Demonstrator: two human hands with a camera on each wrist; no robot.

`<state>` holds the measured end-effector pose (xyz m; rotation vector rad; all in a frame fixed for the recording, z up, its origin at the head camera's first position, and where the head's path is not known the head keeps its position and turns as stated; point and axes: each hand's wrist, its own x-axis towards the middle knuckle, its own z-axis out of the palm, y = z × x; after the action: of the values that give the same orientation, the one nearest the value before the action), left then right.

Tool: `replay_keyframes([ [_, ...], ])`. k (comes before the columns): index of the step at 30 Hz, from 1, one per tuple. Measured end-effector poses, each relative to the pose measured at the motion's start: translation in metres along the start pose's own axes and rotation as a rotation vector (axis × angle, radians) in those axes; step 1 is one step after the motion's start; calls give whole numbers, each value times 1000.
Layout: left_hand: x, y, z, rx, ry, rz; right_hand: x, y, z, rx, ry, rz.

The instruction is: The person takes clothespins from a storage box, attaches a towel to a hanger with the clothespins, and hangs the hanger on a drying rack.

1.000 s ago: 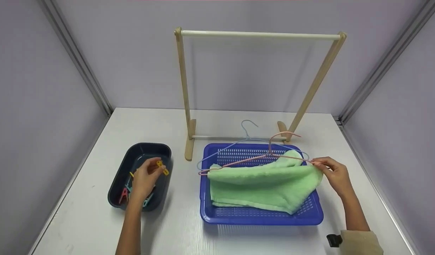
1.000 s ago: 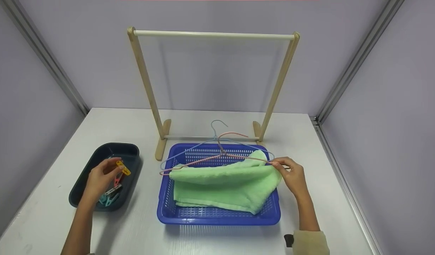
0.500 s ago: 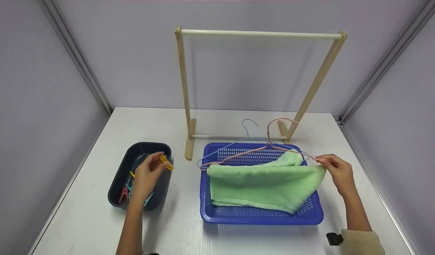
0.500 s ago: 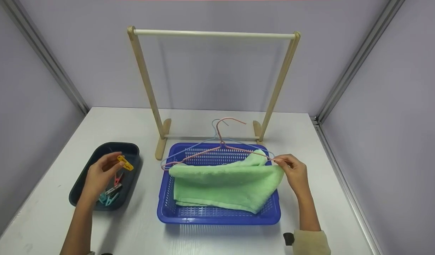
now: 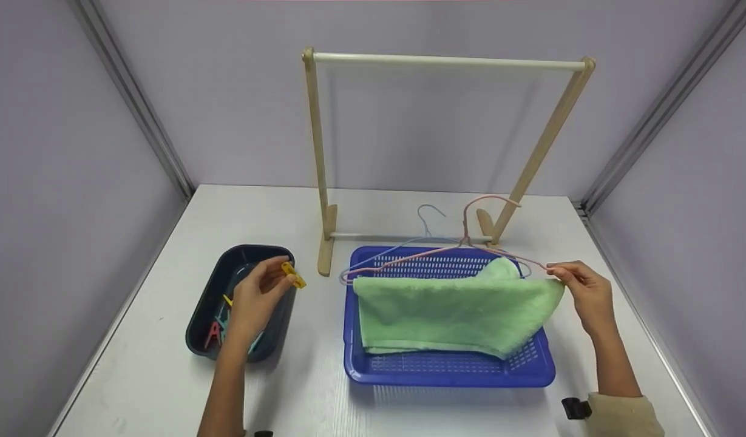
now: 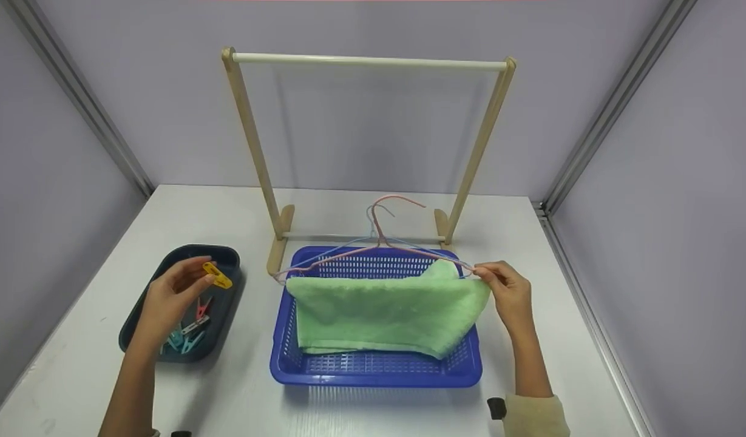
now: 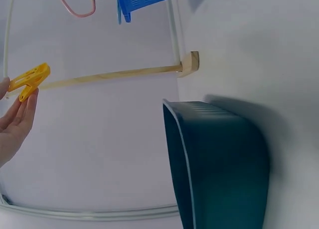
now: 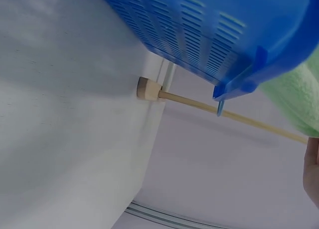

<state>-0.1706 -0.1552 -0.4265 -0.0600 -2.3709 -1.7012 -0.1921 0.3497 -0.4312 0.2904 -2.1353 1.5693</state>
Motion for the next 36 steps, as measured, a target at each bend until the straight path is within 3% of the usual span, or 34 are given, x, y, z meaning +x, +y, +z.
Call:
replay_keyframes([
  [10, -1, 20, 4, -30, -14, 111, 6, -5, -3, 186, -1, -58],
  [14, 0, 27, 6, -49, -14, 149, 7, -6, -3, 199, 18, -65],
  [25, -3, 47, 11, -107, -7, 211, 11, -10, -5, 178, 163, 28],
  [29, -4, 53, 14, -120, -10, 256, 12, -14, -4, 174, 173, -7],
  [36, -1, 62, 21, -165, -24, 313, 13, -16, 0, 276, 198, -94],
])
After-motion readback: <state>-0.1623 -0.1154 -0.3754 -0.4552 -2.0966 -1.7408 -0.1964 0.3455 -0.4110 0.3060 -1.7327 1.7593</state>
